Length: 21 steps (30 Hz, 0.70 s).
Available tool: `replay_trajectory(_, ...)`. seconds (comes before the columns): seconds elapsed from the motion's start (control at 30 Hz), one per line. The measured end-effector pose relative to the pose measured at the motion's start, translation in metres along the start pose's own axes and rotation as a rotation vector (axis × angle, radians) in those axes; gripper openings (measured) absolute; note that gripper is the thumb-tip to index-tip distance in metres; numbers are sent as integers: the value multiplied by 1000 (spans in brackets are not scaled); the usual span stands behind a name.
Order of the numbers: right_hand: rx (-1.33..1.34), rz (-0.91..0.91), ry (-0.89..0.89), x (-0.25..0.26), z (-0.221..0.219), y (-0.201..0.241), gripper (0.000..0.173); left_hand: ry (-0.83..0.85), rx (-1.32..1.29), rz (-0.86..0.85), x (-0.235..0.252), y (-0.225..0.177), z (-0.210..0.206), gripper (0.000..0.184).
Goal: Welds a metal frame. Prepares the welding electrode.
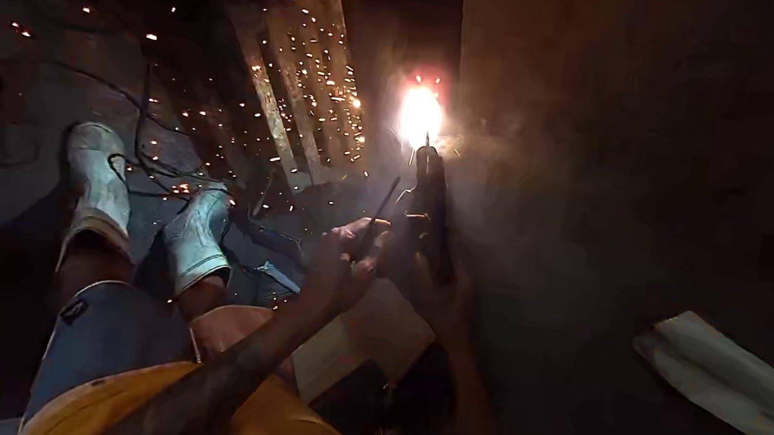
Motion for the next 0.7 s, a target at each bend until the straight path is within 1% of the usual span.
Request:
replay_trajectory(0.07,6,9,-1,3,-3,-3,59,-3,25,-6,1,-1,1,21)
replay_trajectory(0.13,-7,-18,29,3,-3,-2,58,0,42,24,0,-1,2,22)
replay_trajectory(0.27,-30,-48,40,1,-1,-1,55,19,-62,11,-1,5,0,21)
replay_trajectory(0.37,-33,-135,74,-3,2,2,45,16,-119,-11,-4,3,-1,20)
replay_trajectory(0.4,-53,-172,102,-3,3,3,50,16,-125,-10,-4,4,-2,20)
replay_trajectory(0.47,-31,-100,47,0,-2,-2,57,5,-67,15,-2,3,-1,20)
replay_trajectory(0.53,3,-33,21,1,-6,-8,60,-16,-6,28,-2,1,0,21)
replay_trajectory(0.6,11,-19,21,1,-6,-6,57,-1,24,72,-6,-1,4,24)
replay_trajectory(0.7,-23,-67,49,-3,-2,1,56,-10,-68,9,-4,6,1,20)
Point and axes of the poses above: each hand's wrist, its own x-axis towards the middle knuckle, its own z-axis out of the back of the hand, y = z × x, the point moved 3 cm from there along x, towards the middle knuckle, and after that the axes turned 8 degrees about -x, right-handed, at the moved point
